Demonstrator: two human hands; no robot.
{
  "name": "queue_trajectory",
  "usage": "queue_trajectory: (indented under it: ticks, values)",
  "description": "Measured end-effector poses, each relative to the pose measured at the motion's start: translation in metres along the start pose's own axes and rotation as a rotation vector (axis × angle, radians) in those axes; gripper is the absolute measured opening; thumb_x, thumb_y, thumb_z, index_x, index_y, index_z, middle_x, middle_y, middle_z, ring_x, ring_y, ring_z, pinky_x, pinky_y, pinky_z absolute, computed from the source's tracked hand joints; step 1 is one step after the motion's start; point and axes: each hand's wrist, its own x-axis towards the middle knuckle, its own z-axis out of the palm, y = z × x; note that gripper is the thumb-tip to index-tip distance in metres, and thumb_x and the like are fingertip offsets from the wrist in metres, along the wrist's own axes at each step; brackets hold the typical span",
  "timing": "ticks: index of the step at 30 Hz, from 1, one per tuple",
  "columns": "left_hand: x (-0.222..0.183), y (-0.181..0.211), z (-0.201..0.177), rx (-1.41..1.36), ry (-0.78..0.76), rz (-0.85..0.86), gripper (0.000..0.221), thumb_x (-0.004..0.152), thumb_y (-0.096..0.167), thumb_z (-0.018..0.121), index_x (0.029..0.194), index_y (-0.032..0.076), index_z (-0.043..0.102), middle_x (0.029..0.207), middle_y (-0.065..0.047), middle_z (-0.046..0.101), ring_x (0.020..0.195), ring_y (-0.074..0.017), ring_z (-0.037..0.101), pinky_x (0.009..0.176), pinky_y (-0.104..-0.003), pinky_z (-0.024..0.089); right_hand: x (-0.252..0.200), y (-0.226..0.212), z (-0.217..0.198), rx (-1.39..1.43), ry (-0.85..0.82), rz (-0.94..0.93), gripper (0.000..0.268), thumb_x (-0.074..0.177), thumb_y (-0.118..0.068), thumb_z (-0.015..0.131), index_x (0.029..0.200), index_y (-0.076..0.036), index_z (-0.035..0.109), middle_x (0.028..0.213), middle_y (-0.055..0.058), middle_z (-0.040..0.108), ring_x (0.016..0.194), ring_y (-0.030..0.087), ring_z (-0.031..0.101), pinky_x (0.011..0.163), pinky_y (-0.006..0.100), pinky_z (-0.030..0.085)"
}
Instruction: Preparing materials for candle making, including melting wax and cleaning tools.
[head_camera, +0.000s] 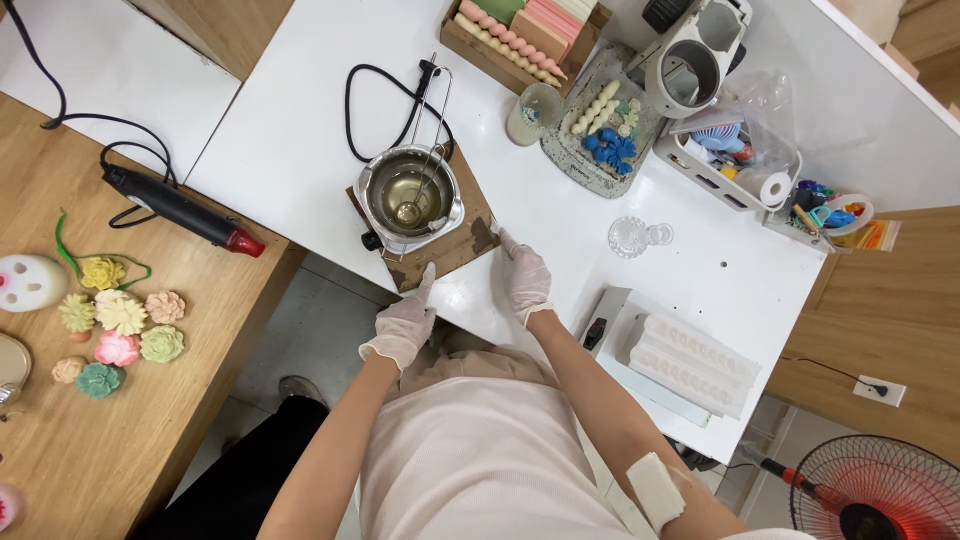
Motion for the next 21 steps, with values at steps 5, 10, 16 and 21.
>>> queue_trajectory:
  ticks: [5,10,16,21]
  values:
    - [-0.004,0.006,-0.010,0.011,-0.020,0.001,0.090,0.100,0.039,0.055,0.163,0.039,-0.008,0.130,-0.006,0.068,0.097,-0.0306,0.073,0.085,-0.047,0.058,0.001,0.002,0.006,-0.064,0.014,-0.034,0.038,0.099,-0.024,0.056,0.134,-0.031,0.068,0.096,0.013,0.071,0.085,0.035,0.069,0.074,0.049,0.054]
    - [-0.007,0.005,-0.012,0.023,-0.055,-0.027,0.089,0.101,0.039,0.054,0.165,0.039,-0.009,0.126,-0.006,0.070,0.097,-0.0297,0.073,0.085,-0.046,0.058,0.013,-0.009,-0.005,0.021,-0.011,0.057,0.034,0.101,-0.029,0.056,0.133,-0.033,0.069,0.094,0.015,0.071,0.085,0.037,0.068,0.075,0.050,0.053]
    - [-0.006,0.005,-0.009,0.017,-0.023,-0.014,0.089,0.101,0.039,0.054,0.164,0.039,-0.008,0.128,-0.005,0.069,0.097,-0.0299,0.073,0.085,-0.046,0.058,0.027,-0.014,-0.005,0.017,0.021,0.049,0.032,0.101,-0.031,0.057,0.130,-0.031,0.069,0.101,0.014,0.072,0.089,0.039,0.068,0.077,0.050,0.054]
    - [-0.003,0.003,-0.005,0.011,-0.015,-0.005,0.089,0.100,0.039,0.054,0.162,0.039,-0.009,0.129,-0.005,0.067,0.098,-0.0301,0.073,0.085,-0.046,0.058,0.023,-0.019,0.003,0.001,-0.007,0.037,0.033,0.101,-0.029,0.056,0.132,-0.030,0.069,0.102,0.016,0.071,0.089,0.039,0.068,0.078,0.050,0.054]
